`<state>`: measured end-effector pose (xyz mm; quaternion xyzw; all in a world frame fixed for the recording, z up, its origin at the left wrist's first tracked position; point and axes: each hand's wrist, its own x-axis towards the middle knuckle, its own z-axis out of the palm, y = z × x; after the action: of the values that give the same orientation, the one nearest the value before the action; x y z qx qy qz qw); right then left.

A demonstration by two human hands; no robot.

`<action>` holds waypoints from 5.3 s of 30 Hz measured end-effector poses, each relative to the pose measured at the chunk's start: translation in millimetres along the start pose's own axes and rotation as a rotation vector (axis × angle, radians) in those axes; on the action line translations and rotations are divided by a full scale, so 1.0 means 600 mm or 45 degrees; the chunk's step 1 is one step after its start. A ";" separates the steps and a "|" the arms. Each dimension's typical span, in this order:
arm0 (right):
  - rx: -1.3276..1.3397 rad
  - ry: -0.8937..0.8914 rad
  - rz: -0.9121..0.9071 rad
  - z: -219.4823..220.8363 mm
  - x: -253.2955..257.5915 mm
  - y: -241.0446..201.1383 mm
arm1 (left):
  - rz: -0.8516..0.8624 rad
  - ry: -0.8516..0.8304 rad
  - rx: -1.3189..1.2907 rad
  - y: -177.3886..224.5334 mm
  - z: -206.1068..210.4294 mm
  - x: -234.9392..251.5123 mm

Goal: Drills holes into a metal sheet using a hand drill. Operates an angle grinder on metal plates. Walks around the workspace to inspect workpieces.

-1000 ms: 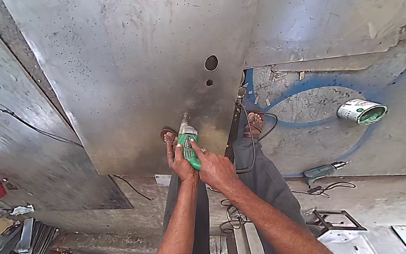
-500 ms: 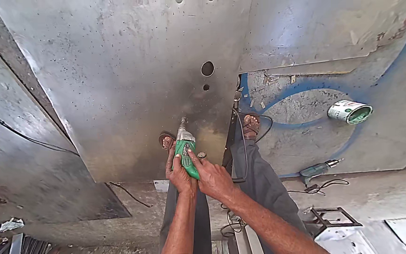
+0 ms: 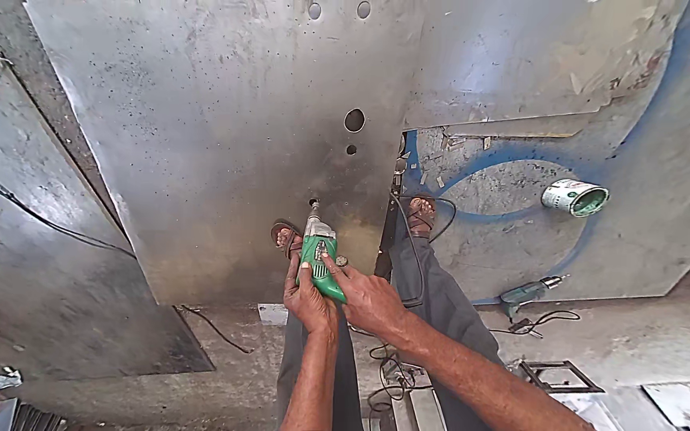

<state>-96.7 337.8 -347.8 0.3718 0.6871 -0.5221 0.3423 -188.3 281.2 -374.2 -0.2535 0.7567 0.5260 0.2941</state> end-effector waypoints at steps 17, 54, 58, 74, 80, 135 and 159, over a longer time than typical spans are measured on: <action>2.027 1.245 0.340 -0.035 -0.370 0.343 | 0.473 -1.106 0.944 0.090 -0.136 -0.221; 2.407 1.994 0.767 -0.099 -0.486 0.902 | 0.264 -0.894 1.638 0.034 -0.122 -0.328; 1.932 1.906 0.724 -0.078 -0.546 0.809 | 0.235 -0.884 1.490 0.026 -0.123 -0.327; 0.231 0.916 0.126 -0.113 -0.393 0.353 | 0.090 -1.101 0.552 -0.039 -0.019 -0.327; 0.027 0.652 -0.083 -0.019 -0.193 0.199 | -0.167 -0.792 0.189 -0.075 0.010 -0.220; 0.187 0.022 0.246 0.024 -0.051 0.173 | 0.110 -0.282 0.173 -0.166 0.057 -0.085; 0.215 -0.027 0.365 -0.001 -0.037 0.169 | 0.095 -0.198 0.291 -0.158 0.097 -0.071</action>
<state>2.3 353.2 -375.5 0.4881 0.5769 -0.5277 0.3878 -82.4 309.2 -421.5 -0.1485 0.7956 0.4650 0.3588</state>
